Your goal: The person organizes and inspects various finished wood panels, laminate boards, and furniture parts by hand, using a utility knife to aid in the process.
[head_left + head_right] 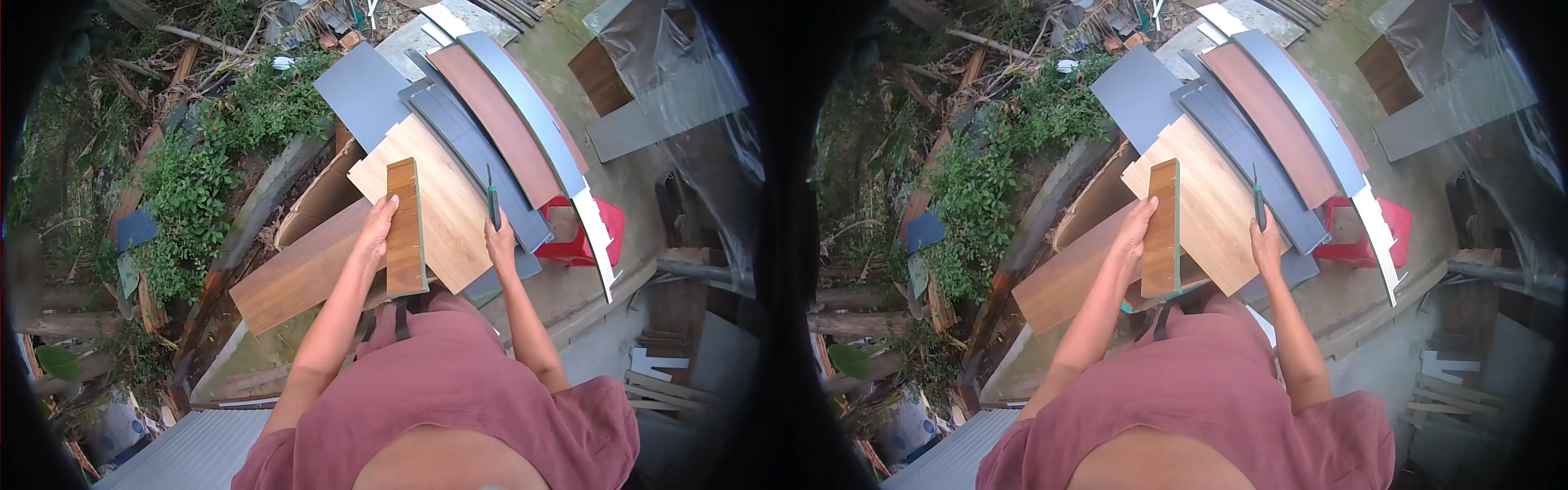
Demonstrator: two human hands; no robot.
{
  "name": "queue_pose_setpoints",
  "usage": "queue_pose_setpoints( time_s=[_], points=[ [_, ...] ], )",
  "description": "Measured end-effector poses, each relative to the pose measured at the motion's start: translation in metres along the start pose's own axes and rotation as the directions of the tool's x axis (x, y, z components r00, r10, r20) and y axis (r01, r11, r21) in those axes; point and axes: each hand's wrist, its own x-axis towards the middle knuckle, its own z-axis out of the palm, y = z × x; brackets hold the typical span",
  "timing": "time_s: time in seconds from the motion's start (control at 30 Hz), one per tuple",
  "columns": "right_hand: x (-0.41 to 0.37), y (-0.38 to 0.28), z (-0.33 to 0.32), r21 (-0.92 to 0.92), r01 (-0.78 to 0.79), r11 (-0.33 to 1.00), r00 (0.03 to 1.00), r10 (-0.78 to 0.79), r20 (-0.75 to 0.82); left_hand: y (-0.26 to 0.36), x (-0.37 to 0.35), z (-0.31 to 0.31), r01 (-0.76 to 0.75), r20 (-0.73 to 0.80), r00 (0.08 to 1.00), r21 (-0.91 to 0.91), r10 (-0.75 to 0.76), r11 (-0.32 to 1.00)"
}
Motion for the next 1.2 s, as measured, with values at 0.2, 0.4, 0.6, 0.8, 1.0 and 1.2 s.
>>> queue_pose_setpoints(
  time_s=[0.2, 0.4, 0.6, 0.8, 1.0, 1.2],
  points=[
    [-0.045, 0.024, -0.075, 0.119, -0.206, 0.971, 0.977, 0.211, -0.033, -0.044, 0.165, 0.098, -0.051, -0.076, 0.996, -0.014, 0.049, 0.999],
    [-0.086, 0.012, -0.12, 0.293, -0.387, 0.874, 0.913, 0.408, -0.012, -0.059, 0.211, 0.168, 0.088, -0.208, 0.974, -0.017, -0.09, 0.996],
    [-0.093, 0.0, -0.114, 0.234, -0.407, 0.883, 0.913, 0.398, 0.088, -0.098, 0.219, 0.151, -0.093, -0.236, 0.964, 0.141, 0.125, 0.986],
    [-0.065, -0.037, -0.043, -0.09, -0.198, 0.976, 0.867, 0.217, 0.449, -0.117, 0.073, -0.009, -0.073, -0.209, 0.978, -0.287, 0.012, 0.955],
    [-0.063, -0.092, 0.086, -0.218, 0.111, 0.97, 0.61, 0.106, 0.786, -0.246, -0.065, -0.206, -0.265, -0.662, 0.729, -0.506, -0.173, 0.821],
    [-0.129, -0.134, 0.2, -0.177, 0.31, 0.934, 0.442, 0.023, 0.897, -0.427, -0.214, -0.306, -0.384, -0.748, 0.215, -0.656, -0.628, 0.65]
  ],
)
